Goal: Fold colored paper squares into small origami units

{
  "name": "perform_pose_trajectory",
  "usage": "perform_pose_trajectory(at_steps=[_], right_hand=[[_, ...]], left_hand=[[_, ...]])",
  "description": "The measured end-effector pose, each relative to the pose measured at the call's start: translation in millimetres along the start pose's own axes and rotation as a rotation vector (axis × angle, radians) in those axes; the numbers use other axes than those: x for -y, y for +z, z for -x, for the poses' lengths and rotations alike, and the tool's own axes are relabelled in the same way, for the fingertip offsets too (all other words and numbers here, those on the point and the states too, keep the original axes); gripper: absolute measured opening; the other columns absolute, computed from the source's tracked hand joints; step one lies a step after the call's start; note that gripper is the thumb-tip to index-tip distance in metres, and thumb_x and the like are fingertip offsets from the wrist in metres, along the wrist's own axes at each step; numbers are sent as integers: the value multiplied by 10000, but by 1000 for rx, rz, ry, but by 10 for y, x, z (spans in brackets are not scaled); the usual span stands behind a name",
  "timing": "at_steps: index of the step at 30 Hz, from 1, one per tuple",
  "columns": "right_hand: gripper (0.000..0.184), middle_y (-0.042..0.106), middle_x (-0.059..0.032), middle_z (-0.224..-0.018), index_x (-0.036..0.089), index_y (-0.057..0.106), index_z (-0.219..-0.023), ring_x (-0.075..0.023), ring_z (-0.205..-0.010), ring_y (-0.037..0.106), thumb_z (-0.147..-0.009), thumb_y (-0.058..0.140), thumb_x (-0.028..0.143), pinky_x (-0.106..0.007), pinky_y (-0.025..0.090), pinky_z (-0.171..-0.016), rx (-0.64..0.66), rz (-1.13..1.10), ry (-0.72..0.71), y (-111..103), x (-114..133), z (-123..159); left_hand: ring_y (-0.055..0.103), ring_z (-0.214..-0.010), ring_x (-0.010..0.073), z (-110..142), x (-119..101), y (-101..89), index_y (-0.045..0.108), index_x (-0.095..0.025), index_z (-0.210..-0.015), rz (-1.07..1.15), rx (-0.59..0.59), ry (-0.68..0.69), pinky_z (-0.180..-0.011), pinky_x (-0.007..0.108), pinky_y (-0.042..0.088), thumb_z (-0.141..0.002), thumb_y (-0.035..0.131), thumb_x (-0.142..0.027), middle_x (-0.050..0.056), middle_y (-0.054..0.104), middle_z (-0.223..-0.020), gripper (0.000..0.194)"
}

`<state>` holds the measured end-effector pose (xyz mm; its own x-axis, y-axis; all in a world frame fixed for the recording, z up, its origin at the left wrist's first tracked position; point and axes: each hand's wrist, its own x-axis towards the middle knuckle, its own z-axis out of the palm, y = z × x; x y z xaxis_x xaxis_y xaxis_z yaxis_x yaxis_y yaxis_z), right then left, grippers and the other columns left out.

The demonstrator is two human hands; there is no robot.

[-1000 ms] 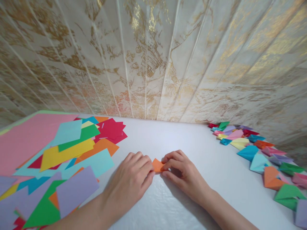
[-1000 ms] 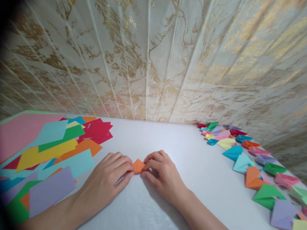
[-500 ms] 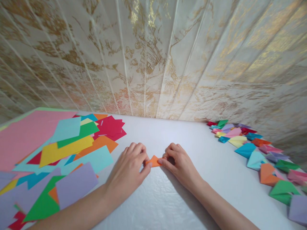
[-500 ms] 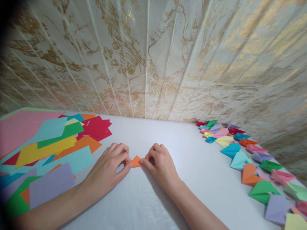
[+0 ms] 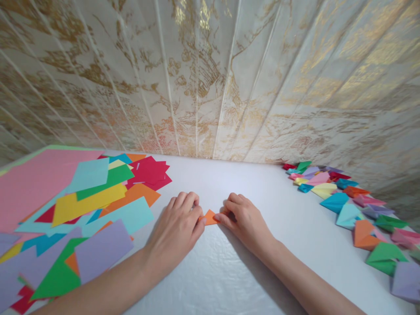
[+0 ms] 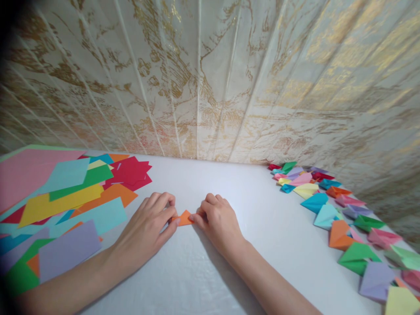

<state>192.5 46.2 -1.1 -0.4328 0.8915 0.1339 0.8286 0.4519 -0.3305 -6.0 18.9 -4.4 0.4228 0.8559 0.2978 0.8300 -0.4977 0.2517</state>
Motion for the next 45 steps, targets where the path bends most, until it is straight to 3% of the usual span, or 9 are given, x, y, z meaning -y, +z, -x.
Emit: perform_pose_trajectory(at_steps=[11, 16, 20, 34, 45], right_hand=[[255, 566, 8, -740, 197, 637, -661, -150, -673, 566, -904, 693, 251, -268, 392, -624, 38, 58, 48, -28, 52, -75], [267, 584, 11, -744, 200, 648, -646, -135, -622, 551, -899, 698, 269, -266, 355, -575, 65, 79, 75, -51, 67, -101], [266, 590, 6, -747, 196, 651, -648, -138, -624, 557, -905, 690, 254, -269, 345, -567, 85, 95, 90, -72, 96, -108], [240, 613, -13, -785, 187, 683, -712, -160, -693, 591, -941, 640, 245, -275, 363, -605, 115, 115, 111, -103, 139, -102], [237, 603, -9, -783, 181, 669, -692, -152, -673, 571, -920, 665, 245, -272, 336, -598, 94, 91, 116, -77, 123, -110]], left_hand=[[512, -971, 259, 3, -3, 25, 588, -195, -773, -39, -11, -37, -809, 425, 483, -905, 567, -134, 86, 553, -1071, 147], [497, -982, 281, 26, 5, 53, 599, -201, -908, -57, -9, -83, -826, 458, 474, -919, 556, -161, 104, 518, -1151, 59], [485, -1004, 289, 18, 7, 45, 604, -222, -1057, -14, 15, -59, -839, 463, 461, -931, 504, -117, 100, 506, -1189, 192], [476, -1009, 260, -13, 28, 45, 603, -207, -930, 30, -2, -42, -849, 414, 439, -953, 523, -98, 79, 522, -1176, 137], [488, -991, 272, -9, 6, 50, 618, -202, -985, -3, 34, -65, -846, 433, 444, -950, 539, -110, 85, 536, -1157, 126]])
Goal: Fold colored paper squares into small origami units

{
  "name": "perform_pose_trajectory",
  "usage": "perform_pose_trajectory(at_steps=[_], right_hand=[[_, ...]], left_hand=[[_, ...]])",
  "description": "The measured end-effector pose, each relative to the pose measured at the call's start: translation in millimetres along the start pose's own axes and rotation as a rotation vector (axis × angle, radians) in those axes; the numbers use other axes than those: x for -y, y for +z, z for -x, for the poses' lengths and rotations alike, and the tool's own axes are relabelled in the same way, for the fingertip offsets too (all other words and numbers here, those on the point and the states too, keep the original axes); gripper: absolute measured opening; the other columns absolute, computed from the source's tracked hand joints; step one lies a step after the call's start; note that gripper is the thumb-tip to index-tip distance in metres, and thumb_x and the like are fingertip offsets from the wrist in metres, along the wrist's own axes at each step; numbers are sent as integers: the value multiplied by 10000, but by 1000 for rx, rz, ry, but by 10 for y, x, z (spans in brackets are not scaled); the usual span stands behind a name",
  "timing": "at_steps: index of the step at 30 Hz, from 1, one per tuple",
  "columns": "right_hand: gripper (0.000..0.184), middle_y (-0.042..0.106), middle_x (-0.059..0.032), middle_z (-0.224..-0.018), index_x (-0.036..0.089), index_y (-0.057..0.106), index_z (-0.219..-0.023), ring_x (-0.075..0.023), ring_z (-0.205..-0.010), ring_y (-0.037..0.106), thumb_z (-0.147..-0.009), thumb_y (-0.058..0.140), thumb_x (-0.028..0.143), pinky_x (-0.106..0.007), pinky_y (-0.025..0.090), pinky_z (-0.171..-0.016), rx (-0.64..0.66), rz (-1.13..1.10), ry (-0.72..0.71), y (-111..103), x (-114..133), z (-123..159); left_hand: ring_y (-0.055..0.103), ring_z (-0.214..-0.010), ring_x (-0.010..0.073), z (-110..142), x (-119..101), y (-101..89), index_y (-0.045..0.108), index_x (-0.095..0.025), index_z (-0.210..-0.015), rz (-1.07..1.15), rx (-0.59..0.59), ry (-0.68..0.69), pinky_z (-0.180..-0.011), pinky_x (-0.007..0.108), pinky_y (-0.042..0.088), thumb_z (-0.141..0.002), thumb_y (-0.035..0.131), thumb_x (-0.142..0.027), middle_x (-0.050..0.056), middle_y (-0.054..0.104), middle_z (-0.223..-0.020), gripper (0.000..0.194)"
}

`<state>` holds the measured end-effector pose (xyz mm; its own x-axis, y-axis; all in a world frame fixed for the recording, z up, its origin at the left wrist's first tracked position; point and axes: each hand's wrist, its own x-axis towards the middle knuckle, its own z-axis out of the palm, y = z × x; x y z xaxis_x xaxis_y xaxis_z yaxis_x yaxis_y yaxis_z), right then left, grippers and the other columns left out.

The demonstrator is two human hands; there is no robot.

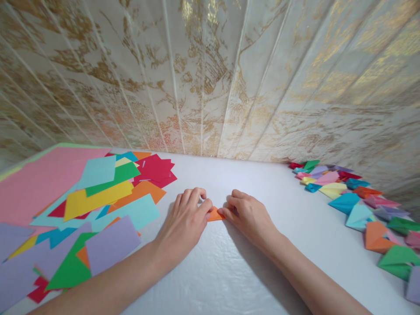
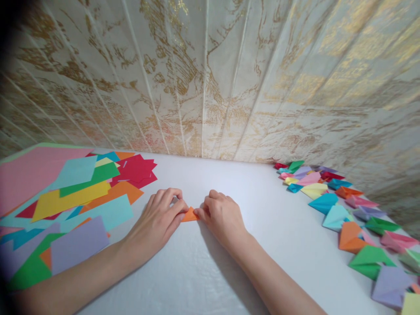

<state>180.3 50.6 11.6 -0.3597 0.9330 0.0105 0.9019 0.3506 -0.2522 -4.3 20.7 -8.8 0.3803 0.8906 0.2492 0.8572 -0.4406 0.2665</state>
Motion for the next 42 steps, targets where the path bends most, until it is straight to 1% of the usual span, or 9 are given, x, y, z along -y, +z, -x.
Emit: perform_pose_trajectory(at_steps=[4, 8, 11, 14, 22, 28, 34, 39, 42], right_hand=[[234, 600, -15, -780, 185, 640, -682, -160, -664, 563, -910, 672, 229, -275, 333, -595, -15, -38, -7, 21, -16, 3], [101, 619, -10, -810, 185, 616, -831, -173, -730, 572, -904, 684, 205, -271, 391, -656, -63, -111, -26, 45, -45, 42], [75, 622, -11, -846, 191, 594, -876, -180, -818, 566, -929, 635, 158, -288, 429, -752, -134, -277, -115, 68, -52, 89], [107, 615, -20, -867, 204, 627, -838, -204, -846, 533, -907, 641, 123, -356, 414, -818, -158, -408, -207, 105, -31, 113], [143, 625, -15, -857, 213, 680, -781, -223, -859, 497, -835, 720, 87, -400, 381, -818, -111, -418, -104, 161, 32, 77], [129, 630, -21, -868, 207, 689, -772, -223, -868, 500, -837, 738, 107, -403, 387, -829, -85, -416, -88, 133, 28, 59], [98, 615, -32, -895, 216, 708, -795, -227, -889, 495, -860, 739, 149, -407, 397, -844, -42, -401, -90, 114, 18, 45], [118, 613, -43, -968, 232, 704, -855, -243, -940, 492, -874, 678, 119, -436, 403, -875, -27, -396, -85, 71, -161, 64], [151, 611, -47, -976, 232, 683, -897, -249, -948, 498, -898, 604, 103, -457, 403, -887, -54, -424, -69, 53, -233, 89]], left_hand=[[489, -1005, 271, -3, 3, 10, 638, -239, -1027, 26, -17, 8, -853, 431, 445, -945, 554, -104, 72, 524, -1163, 178], [483, -1016, 268, -1, 13, 13, 652, -263, -1008, 60, -18, 27, -862, 433, 439, -942, 549, -88, 61, 513, -1163, 214], [482, -1020, 268, 4, 21, 16, 645, -259, -1028, 70, -5, 15, -860, 433, 436, -936, 554, -84, 60, 517, -1164, 218], [482, -1027, 270, 4, 20, 16, 647, -257, -1014, 74, 7, 4, -861, 433, 432, -942, 557, -102, 56, 524, -1158, 193], [475, -1023, 264, 1, 12, -22, 655, -263, -1019, 132, 20, -16, -862, 428, 424, -956, 537, -112, 50, 524, -1152, 202], [464, -1023, 268, 7, 29, -9, 649, -266, -1009, 205, -5, -24, -883, 449, 419, -960, 604, -280, 43, 509, -1147, 68], [458, -1059, 273, -12, 35, -26, 657, -267, -971, 226, 20, -62, -906, 458, 411, -908, 647, -195, 34, 507, -1161, 96], [462, -1059, 265, -7, 44, -58, 666, -281, -1000, 264, 39, -79, -896, 461, 407, -881, 569, -84, 33, 515, -1153, 250], [461, -1059, 266, -1, 45, -51, 667, -283, -1001, 287, 24, -81, -895, 469, 402, -876, 547, -69, 36, 518, -1144, 276]])
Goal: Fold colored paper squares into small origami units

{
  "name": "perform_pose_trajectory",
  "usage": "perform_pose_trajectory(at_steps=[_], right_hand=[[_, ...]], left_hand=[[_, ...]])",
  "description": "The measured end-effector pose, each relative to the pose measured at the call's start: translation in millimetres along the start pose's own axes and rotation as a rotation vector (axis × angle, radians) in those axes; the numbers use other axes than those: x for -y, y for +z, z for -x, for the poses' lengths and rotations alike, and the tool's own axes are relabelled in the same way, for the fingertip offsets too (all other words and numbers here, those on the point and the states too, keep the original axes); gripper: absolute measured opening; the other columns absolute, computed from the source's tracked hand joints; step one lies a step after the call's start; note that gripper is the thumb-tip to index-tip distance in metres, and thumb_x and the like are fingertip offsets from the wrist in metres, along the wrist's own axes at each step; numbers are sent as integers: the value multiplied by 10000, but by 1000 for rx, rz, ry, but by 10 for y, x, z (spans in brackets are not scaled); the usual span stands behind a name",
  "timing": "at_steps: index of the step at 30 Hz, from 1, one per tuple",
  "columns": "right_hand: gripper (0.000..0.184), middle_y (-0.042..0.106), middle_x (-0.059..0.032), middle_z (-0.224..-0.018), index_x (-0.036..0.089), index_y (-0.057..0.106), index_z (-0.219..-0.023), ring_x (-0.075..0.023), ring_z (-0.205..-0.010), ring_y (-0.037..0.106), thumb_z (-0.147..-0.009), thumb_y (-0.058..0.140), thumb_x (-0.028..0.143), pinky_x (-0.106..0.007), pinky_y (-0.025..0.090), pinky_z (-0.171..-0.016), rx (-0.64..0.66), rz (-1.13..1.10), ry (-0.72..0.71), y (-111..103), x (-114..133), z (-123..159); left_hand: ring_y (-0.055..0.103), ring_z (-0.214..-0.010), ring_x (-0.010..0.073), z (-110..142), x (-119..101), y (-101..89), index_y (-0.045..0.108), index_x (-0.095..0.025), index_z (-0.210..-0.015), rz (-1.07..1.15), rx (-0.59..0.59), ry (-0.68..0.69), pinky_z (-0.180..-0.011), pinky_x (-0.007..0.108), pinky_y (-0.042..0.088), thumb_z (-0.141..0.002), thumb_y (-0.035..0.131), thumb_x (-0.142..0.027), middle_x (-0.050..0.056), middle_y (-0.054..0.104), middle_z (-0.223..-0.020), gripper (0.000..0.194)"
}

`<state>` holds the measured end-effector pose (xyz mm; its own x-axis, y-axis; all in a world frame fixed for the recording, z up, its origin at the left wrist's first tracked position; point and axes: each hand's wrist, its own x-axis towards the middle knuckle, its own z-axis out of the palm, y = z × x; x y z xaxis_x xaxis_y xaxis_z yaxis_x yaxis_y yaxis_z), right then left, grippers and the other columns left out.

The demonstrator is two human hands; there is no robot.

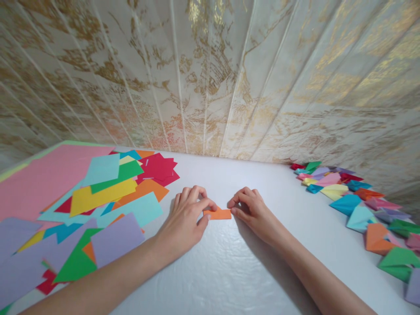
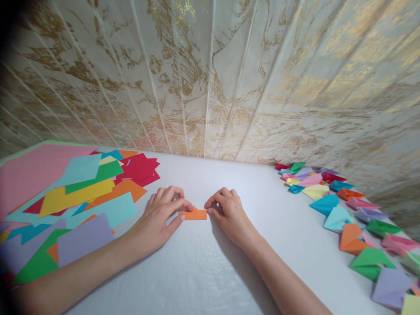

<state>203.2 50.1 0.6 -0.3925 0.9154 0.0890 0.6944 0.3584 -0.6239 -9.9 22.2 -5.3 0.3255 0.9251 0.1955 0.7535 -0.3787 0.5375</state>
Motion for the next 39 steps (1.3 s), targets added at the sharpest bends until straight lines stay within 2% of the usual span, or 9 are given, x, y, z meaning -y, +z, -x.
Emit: perform_pose_trajectory(at_steps=[4, 7, 13, 18, 21, 26, 30, 34, 39], right_hand=[[43, 611, -52, -986, 224, 629, -955, -251, -953, 512, -925, 651, 246, -427, 414, -867, -61, -38, -47, 107, 96, 9], [203, 623, -60, -1015, 221, 606, -960, -262, -943, 516, -872, 737, 348, -416, 406, -835, -73, 45, -65, 219, 193, -17], [220, 613, -58, -1043, 214, 600, -1016, -261, -974, 505, -834, 713, 162, -411, 395, -856, 10, 88, -11, 156, 138, -40], [229, 604, -52, -1020, 231, 621, -1025, -255, -957, 501, -826, 677, 133, -428, 389, -863, 20, 83, 11, 3, -56, 8], [238, 607, -44, -1004, 234, 619, -1031, -244, -942, 506, -827, 665, 120, -429, 399, -862, 13, 70, 0, -38, -100, 25], [208, 621, -32, -966, 217, 586, -1012, -198, -905, 570, -884, 556, 56, -354, 477, -826, 34, -133, -116, -5, 63, 51], [230, 640, -58, -1007, 207, 617, -960, -222, -951, 593, -829, 641, 20, -362, 507, -848, 29, 16, -200, 54, 191, 73], [186, 654, -58, -971, 202, 666, -956, -212, -912, 621, -872, 639, 39, -336, 536, -823, 16, 88, -227, 88, 193, 68], [179, 648, -59, -954, 186, 680, -948, -206, -893, 626, -872, 654, 26, -324, 545, -811, -2, 104, -209, 113, 190, 48]], left_hand=[[460, -1042, 268, 1, 5, 25, 666, -271, -975, -9, -23, -3, -899, 472, 403, -888, 567, -101, 39, 521, -1140, 215], [464, -1046, 270, -2, 4, 28, 666, -265, -977, -18, -28, 5, -903, 466, 406, -886, 597, -114, 39, 527, -1133, 189], [471, -1062, 272, -5, 4, 6, 683, -279, -1002, -6, -4, 3, -902, 466, 411, -879, 593, -78, 34, 534, -1129, 253], [470, -1076, 259, 33, 25, -16, 684, -297, -1054, 14, 16, 2, -920, 469, 408, -874, 544, -8, 25, 558, -1139, 369], [481, -1077, 260, 46, 43, -41, 693, -324, -1069, 3, 13, 32, -907, 460, 412, -885, 617, -78, 13, 586, -1136, 316], [521, -1014, 237, 1, 60, -80, 698, -265, -1006, -79, 3, 200, -843, 395, 423, -904, 691, -166, 3, 651, -1046, 142], [542, -982, 228, -34, 56, -94, 687, -222, -951, -171, -30, 294, -816, 383, 409, -933, 664, -170, 3, 681, -1000, 60], [558, -943, 232, -33, 38, -92, 675, -197, -956, -216, -31, 329, -806, 384, 409, -896, 721, -206, 12, 689, -987, 77], [567, -881, 225, -38, 19, -84, 664, -168, -913, -310, -46, 387, -778, 377, 408, -964, 609, -164, 24, 692, -909, 75]])
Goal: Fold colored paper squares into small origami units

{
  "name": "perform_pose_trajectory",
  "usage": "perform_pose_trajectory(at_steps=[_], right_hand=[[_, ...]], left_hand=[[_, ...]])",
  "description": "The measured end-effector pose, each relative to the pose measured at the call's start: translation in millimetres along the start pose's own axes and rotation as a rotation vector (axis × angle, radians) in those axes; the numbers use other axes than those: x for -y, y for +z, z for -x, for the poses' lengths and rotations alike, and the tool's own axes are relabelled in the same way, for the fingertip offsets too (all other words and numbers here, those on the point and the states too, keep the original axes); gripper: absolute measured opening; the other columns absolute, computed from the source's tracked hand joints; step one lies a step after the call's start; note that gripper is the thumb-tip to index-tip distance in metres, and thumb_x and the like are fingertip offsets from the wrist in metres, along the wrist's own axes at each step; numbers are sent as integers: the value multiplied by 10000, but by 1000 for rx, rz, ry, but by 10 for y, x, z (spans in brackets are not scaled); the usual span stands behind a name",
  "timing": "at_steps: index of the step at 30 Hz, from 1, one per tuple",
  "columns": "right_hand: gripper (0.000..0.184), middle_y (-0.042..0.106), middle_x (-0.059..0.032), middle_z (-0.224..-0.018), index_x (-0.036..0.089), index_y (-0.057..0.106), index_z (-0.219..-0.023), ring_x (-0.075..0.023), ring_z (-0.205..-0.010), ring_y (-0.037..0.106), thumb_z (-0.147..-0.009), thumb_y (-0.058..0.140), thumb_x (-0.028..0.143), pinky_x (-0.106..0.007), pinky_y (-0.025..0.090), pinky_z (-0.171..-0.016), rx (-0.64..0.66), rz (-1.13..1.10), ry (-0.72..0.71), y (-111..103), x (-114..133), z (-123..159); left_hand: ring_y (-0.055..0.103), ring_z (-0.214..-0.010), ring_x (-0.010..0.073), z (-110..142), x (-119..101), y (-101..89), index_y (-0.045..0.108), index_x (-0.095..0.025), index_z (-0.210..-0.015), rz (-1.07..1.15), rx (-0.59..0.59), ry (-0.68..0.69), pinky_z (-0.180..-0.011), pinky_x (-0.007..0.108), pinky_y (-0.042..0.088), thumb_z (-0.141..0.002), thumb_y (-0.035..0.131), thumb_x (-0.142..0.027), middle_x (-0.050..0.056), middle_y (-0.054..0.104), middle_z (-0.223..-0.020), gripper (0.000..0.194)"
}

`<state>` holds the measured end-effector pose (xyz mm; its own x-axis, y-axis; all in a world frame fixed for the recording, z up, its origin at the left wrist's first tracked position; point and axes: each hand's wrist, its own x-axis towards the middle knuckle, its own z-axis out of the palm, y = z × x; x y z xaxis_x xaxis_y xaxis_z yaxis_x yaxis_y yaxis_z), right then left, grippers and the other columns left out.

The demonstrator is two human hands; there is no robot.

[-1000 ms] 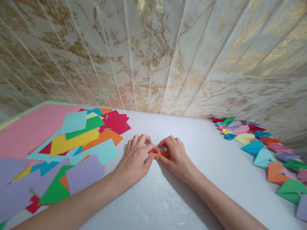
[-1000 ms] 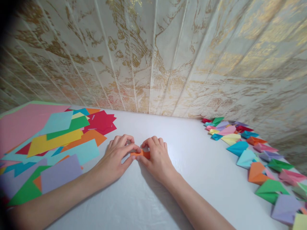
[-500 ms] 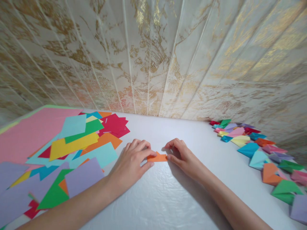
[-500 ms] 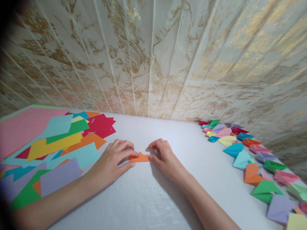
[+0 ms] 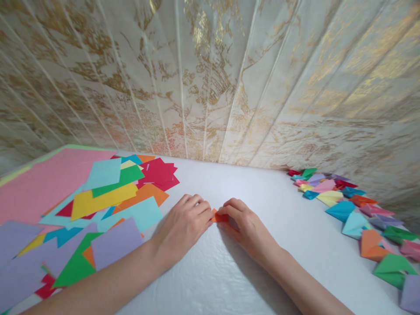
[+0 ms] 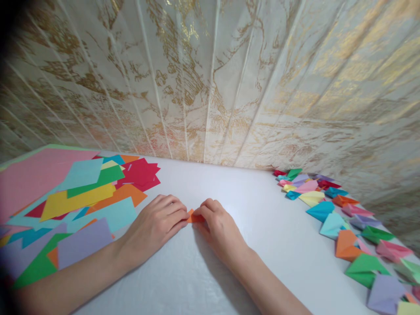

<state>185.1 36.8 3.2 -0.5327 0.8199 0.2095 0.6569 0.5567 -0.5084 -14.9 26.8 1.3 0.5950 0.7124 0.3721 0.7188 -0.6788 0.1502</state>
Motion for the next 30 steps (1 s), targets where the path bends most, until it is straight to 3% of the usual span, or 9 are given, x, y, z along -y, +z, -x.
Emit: perform_pose_trajectory(at_steps=[6, 10, 14, 18, 21, 24, 30], right_hand=[[158, 655, -51, -925, 188, 685, -950, -195, -850, 636, -876, 664, 51, -294, 546, -757, -22, 70, -30, 36, 38, -34], [161, 654, -32, -848, 199, 703, -887, -170, -775, 641, -934, 601, 84, -259, 523, -691, -25, 104, -37, 53, 51, -54], [110, 662, -59, -928, 180, 716, -933, -185, -828, 653, -907, 648, 97, -278, 539, -741, -2, 87, -50, 23, 32, -48], [234, 670, -61, -1014, 208, 721, -1040, -199, -915, 659, -871, 666, 56, -302, 553, -820, 50, 43, -80, -32, 5, -29], [231, 670, -70, -1023, 198, 723, -1055, -208, -931, 653, -887, 644, 60, -313, 555, -830, 74, 65, -89, -52, 12, -24], [182, 672, -79, -1007, 176, 730, -1016, -207, -906, 656, -902, 631, 72, -305, 558, -809, 82, 96, -85, -45, 38, -26], [163, 676, -75, -949, 172, 743, -1005, -199, -846, 659, -933, 611, 107, -297, 551, -764, 69, 122, -81, -14, 54, -35]], left_hand=[[573, -850, 219, -8, 16, 12, 664, -157, -886, -57, -35, 59, -777, 384, 401, -997, 532, -145, 28, 692, -855, 173], [565, -870, 221, 5, 19, 12, 653, -171, -882, -4, -84, 3, -788, 387, 399, -985, 564, -167, 19, 683, -876, 136], [562, -909, 219, 22, 6, 6, 646, -194, -917, 112, -58, -75, -795, 375, 410, -939, 656, -194, 12, 667, -970, 24], [559, -955, 229, 23, -25, 7, 654, -200, -946, 157, -7, -66, -834, 379, 435, -870, 750, -219, 18, 650, -1027, 124], [568, -904, 224, 24, -50, 22, 652, -180, -919, 110, 37, -48, -804, 372, 458, -924, 666, -165, 28, 650, -969, 21], [577, -839, 221, 36, -57, 45, 649, -164, -889, 39, 56, -22, -771, 377, 471, -970, 571, -131, 38, 652, -913, 117], [592, -827, 215, 35, -25, 42, 656, -168, -891, 65, 4, -3, -761, 370, 478, -976, 558, -135, 30, 660, -906, 134]])
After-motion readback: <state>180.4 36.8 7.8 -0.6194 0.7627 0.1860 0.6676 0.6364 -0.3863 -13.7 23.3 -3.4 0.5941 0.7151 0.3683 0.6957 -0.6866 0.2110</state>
